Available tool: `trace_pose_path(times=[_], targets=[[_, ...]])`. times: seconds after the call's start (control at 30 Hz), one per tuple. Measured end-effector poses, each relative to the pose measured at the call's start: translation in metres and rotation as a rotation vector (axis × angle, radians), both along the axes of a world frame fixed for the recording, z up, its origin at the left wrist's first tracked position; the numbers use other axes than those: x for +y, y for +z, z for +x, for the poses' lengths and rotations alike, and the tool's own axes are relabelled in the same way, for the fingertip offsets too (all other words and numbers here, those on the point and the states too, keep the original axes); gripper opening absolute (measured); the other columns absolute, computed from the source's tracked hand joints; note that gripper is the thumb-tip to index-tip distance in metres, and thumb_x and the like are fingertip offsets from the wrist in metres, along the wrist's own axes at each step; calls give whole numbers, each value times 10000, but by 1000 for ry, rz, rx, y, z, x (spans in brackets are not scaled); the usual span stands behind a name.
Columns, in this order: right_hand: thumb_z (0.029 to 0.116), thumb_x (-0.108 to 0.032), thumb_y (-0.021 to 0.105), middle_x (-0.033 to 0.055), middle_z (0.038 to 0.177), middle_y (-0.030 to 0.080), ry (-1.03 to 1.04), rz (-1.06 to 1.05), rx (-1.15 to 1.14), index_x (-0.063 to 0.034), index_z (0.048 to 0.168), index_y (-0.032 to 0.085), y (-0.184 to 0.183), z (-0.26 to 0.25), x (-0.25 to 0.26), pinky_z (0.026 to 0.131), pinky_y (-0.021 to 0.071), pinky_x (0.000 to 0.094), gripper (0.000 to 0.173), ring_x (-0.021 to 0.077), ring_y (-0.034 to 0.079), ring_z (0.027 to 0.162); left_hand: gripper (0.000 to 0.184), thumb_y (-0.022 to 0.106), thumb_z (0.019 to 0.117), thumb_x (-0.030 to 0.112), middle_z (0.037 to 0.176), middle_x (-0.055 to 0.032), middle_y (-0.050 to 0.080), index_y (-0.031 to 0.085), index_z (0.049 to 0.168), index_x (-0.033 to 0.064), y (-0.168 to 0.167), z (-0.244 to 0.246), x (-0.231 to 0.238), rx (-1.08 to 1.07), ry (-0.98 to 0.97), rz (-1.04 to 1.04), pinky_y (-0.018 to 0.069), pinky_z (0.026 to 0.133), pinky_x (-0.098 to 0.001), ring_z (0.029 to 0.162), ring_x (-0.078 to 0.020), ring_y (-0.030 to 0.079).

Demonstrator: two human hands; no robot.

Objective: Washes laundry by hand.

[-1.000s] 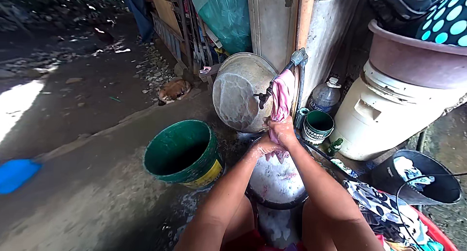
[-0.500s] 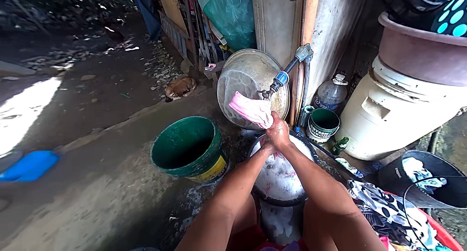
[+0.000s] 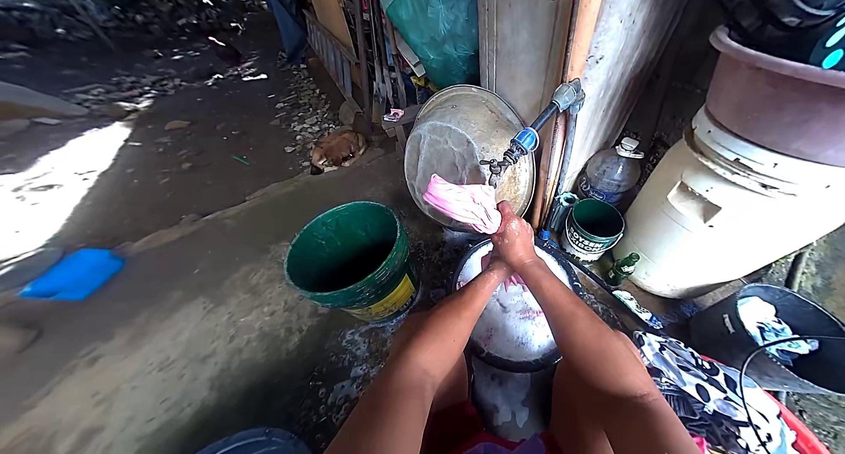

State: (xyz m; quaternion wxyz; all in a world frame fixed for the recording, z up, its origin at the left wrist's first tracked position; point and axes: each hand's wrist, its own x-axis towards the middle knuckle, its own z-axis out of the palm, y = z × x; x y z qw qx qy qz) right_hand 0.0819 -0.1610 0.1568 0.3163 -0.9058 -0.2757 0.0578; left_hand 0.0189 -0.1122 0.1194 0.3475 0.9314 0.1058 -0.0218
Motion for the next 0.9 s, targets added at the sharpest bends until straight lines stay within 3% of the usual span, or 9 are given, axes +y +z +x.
trace_pose_path(times=[0.03, 0.1, 0.17, 0.23, 0.33, 0.47, 0.57, 0.63, 0.9], targets=[[902, -271, 783, 201, 1133, 712, 77, 58, 11, -82, 1348, 556, 1, 4, -5, 982, 479, 635, 535, 406, 665, 1128, 604, 649, 1000, 213, 1581, -194, 398, 416, 1489, -55, 26, 5, -6, 180, 42, -68, 238, 1224, -330, 1492, -243, 337], [798, -421, 865, 168, 1291, 638, 225, 246, 127, -110, 1452, 523, -6, 20, -18, 1082, 331, 653, 801, 369, 523, 1268, 492, 681, 947, 165, 1404, -268, 559, 563, 1340, -107, 9, 13, -4, -31, 94, -225, 338, 1159, -413, 1350, -315, 495], [738, -468, 860, 108, 1344, 624, 305, 380, 353, -151, 1541, 415, -21, 38, -36, 1067, 457, 552, 972, 258, 571, 1257, 346, 687, 935, 105, 1166, -190, 660, 621, 1218, -83, -9, 23, 3, -259, 135, -466, 476, 1004, -336, 1103, -193, 607], [752, -472, 852, 60, 1313, 641, 422, 455, 643, -144, 1567, 322, -34, 50, -57, 996, 553, 368, 1025, 138, 646, 1149, 255, 678, 924, 30, 1041, -147, 674, 639, 1152, -76, -14, 33, 12, -372, 141, -711, 509, 928, -318, 975, -140, 618], [773, -361, 853, 14, 1103, 709, 550, 449, 833, -106, 1447, 412, -44, 54, -73, 887, 597, 305, 844, 104, 703, 961, 171, 670, 859, 4, 839, -72, 642, 606, 1014, -30, -16, 43, 19, -463, 110, -934, 554, 760, -311, 786, -113, 624], [813, -63, 789, 48, 880, 708, 381, 332, 823, -57, 1253, 573, -47, 37, -65, 696, 598, 313, 490, 136, 684, 715, 244, 650, 910, 62, 940, -125, 635, 615, 1113, -70, -2, 38, 17, -366, 51, -603, 516, 841, -315, 880, -134, 595], [801, 5, 808, 64, 1056, 688, 298, 322, 745, -24, 1319, 552, -52, 27, -59, 830, 584, 306, 578, 112, 677, 904, 264, 651, 920, 71, 985, -150, 641, 613, 1137, -74, 0, 37, 14, -363, 31, -510, 503, 882, -324, 930, -155, 596], [794, 20, 818, 93, 1172, 669, 257, 358, 687, 8, 1375, 514, -59, 24, -55, 929, 562, 295, 656, 102, 659, 1029, 275, 663, 911, 64, 1003, -163, 643, 612, 1141, -78, -3, 40, 13, -384, 64, -529, 498, 897, -336, 950, -170, 596], [864, -145, 770, 101, 932, 688, 108, 292, 383, 20, 1117, 655, -71, 20, -34, 800, 575, 357, 323, 151, 666, 810, 234, 617, 963, 76, 1021, -175, 630, 608, 1155, -58, 0, 42, 14, -392, 170, -558, 494, 894, -377, 962, -209, 589]])
